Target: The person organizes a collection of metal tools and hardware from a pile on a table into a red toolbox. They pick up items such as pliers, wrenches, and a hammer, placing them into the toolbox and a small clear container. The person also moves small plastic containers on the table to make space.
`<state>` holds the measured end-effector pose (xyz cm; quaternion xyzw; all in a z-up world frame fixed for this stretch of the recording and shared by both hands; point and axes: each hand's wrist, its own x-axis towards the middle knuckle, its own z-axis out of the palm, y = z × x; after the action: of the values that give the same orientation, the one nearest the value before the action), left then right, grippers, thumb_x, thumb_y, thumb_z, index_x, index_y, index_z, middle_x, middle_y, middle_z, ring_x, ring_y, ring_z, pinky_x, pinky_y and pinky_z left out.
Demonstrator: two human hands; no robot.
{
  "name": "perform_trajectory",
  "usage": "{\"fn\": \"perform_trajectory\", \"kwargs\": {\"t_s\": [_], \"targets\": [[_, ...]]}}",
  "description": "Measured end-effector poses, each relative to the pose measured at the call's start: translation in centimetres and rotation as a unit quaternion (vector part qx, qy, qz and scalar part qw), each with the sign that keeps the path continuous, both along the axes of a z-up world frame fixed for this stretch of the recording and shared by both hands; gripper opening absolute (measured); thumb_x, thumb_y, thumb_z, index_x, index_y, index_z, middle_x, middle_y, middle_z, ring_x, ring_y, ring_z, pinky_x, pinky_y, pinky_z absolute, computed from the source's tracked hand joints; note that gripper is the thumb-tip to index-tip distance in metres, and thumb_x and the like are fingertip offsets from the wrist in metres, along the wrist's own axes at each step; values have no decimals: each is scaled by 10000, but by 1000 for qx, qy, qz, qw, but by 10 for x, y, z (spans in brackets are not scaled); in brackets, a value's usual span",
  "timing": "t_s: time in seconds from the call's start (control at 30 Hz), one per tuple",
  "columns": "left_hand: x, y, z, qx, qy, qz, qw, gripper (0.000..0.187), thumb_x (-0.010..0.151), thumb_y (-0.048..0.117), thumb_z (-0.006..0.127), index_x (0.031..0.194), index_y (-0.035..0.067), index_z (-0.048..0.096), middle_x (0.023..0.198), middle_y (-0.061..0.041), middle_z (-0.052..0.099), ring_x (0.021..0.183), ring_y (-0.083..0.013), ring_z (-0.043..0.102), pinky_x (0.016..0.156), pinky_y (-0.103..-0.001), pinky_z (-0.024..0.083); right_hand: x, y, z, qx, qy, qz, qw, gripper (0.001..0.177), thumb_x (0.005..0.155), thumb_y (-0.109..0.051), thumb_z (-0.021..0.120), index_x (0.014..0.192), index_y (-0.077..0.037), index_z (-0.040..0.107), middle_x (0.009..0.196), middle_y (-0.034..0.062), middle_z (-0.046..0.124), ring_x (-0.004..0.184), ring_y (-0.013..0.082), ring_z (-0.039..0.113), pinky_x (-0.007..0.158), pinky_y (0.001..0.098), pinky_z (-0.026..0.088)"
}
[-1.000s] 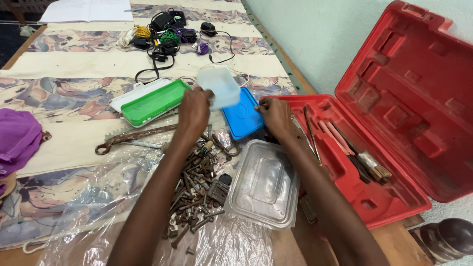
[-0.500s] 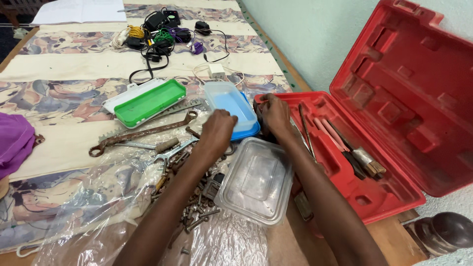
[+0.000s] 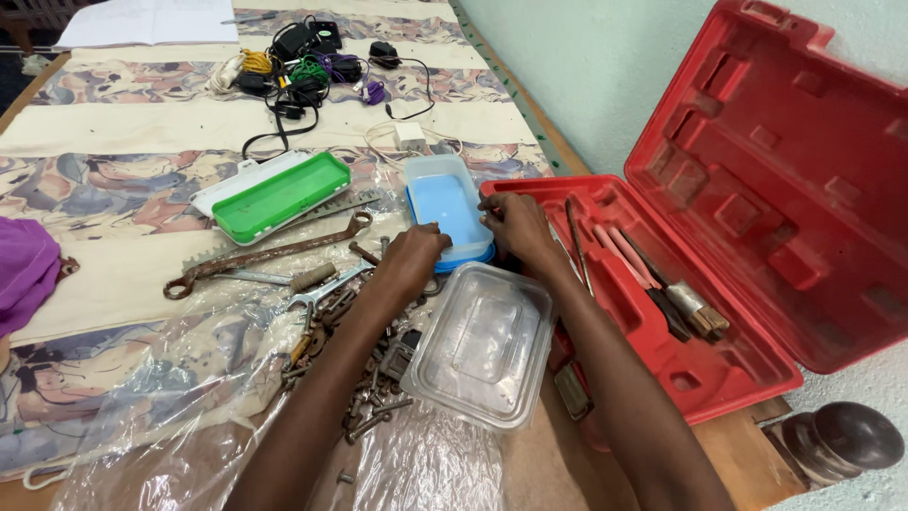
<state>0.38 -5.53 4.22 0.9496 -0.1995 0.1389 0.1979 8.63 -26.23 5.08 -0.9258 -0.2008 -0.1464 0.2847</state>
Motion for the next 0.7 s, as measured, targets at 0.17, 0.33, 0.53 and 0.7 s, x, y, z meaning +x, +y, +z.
{"fn": "perform_trajectory", "kwargs": {"t_s": [0.17,0.33,0.53,0.7], "targets": [[12,3,-10,-40,-23,-15,999,470,733,-123,623,1159,44,730,1218,-189,668,1030,-366,686,855,-451,588,-1,0,0,-11,8,-7,1000,297,877,-184,737,1149,-65,757,954,188,766,867,321,749,818,429,557],[-2,-1,3,-33,-152,23,988,432,788,-10,694,1215,56,716,1175,-163,697,1069,-352,637,850,-495,521,2,-2,-2,-1,-19,9,1000,283,880,-173,742,1135,-52,758,976,194,763,885,322,749,807,422,568],[-25,-11,34,-163,224,129,952,371,932,396,727,1068,51,724,904,-152,769,814,-273,763,788,-415,579,-7,-1,7,4,-39,0,999,254,886,-155,742,1108,-34,754,944,205,752,856,335,741,785,428,560],[-36,-13,19,-119,199,59,971,408,858,419,792,929,18,779,821,-168,766,708,-260,740,720,-404,555,-20,2,18,42,-36,-13,998,201,896,-115,695,1063,-20,754,868,200,751,775,317,758,757,400,569]]}}
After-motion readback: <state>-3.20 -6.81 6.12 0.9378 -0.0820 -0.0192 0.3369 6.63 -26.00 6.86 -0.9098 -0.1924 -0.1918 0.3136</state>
